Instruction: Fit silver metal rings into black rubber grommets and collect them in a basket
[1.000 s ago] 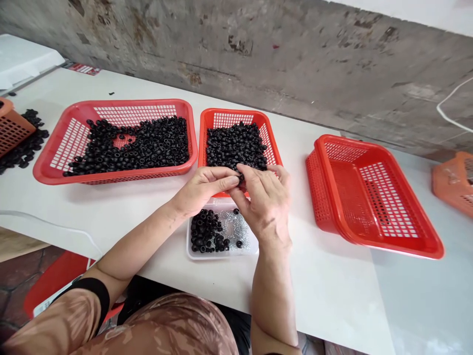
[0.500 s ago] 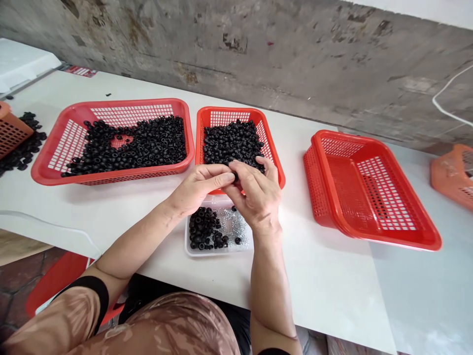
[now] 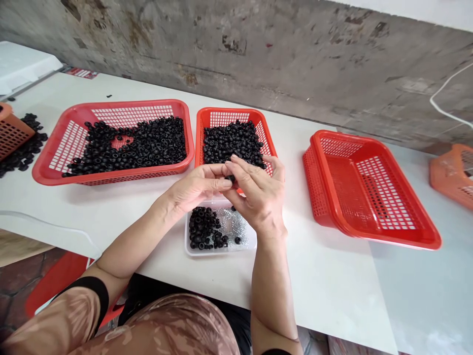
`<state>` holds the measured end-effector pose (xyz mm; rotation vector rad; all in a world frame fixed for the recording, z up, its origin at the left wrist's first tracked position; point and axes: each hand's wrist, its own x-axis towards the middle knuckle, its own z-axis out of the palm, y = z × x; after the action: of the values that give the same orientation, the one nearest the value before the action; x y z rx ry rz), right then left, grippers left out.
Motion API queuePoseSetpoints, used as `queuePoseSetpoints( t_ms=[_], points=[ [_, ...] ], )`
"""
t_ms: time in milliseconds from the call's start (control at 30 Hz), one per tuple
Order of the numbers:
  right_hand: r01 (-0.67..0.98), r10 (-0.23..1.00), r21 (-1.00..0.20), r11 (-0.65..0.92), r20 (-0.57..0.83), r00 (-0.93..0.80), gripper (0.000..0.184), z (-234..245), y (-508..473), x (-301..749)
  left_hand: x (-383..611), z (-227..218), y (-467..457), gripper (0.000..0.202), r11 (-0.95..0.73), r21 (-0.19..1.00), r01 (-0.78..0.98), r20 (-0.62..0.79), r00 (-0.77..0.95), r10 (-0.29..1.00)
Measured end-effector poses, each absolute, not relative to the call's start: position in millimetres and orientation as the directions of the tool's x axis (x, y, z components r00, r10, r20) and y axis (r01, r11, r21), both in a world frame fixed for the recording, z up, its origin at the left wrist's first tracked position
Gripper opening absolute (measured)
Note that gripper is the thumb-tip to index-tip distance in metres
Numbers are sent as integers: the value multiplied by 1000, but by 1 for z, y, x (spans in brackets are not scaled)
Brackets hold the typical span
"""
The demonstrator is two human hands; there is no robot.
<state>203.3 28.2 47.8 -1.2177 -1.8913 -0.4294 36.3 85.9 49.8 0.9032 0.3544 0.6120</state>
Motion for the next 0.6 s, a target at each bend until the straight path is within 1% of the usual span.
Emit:
queuePoseSetpoints(
  t_ms=[67, 100, 200, 267, 333, 467, 533, 600],
  points=[
    [871, 564, -114, 478, 800, -205, 27, 48, 29, 204, 37, 54, 84, 34, 407, 838, -362, -18, 729, 684],
    [868, 555, -118, 482, 807, -199, 29, 47, 29, 203, 37, 55, 83, 34, 393, 846, -361, -11, 724, 689],
    [850, 554, -164, 500, 815, -169, 35, 46, 30, 202, 39, 58, 80, 37, 403, 847, -346, -14, 744, 668],
    [825, 554, -201, 528, 818, -155, 36, 47, 29, 201, 40, 58, 80, 37, 405, 844, -351, -20, 734, 678],
    [777, 587, -274, 567, 796, -148, 39, 49, 27, 200, 41, 57, 80, 35, 397, 844, -360, -24, 714, 700],
    [619, 727, -516, 592, 674, -134, 47, 57, 22, 203, 41, 53, 82, 33, 375, 849, -372, -30, 675, 737],
    [544, 753, -607, 580, 653, -74, 40, 59, 20, 204, 41, 51, 84, 33, 363, 859, -361, -38, 663, 748],
    [493, 752, -655, 572, 660, 4, 32, 59, 20, 204, 40, 50, 85, 34, 346, 875, -338, -43, 658, 752]
  ],
)
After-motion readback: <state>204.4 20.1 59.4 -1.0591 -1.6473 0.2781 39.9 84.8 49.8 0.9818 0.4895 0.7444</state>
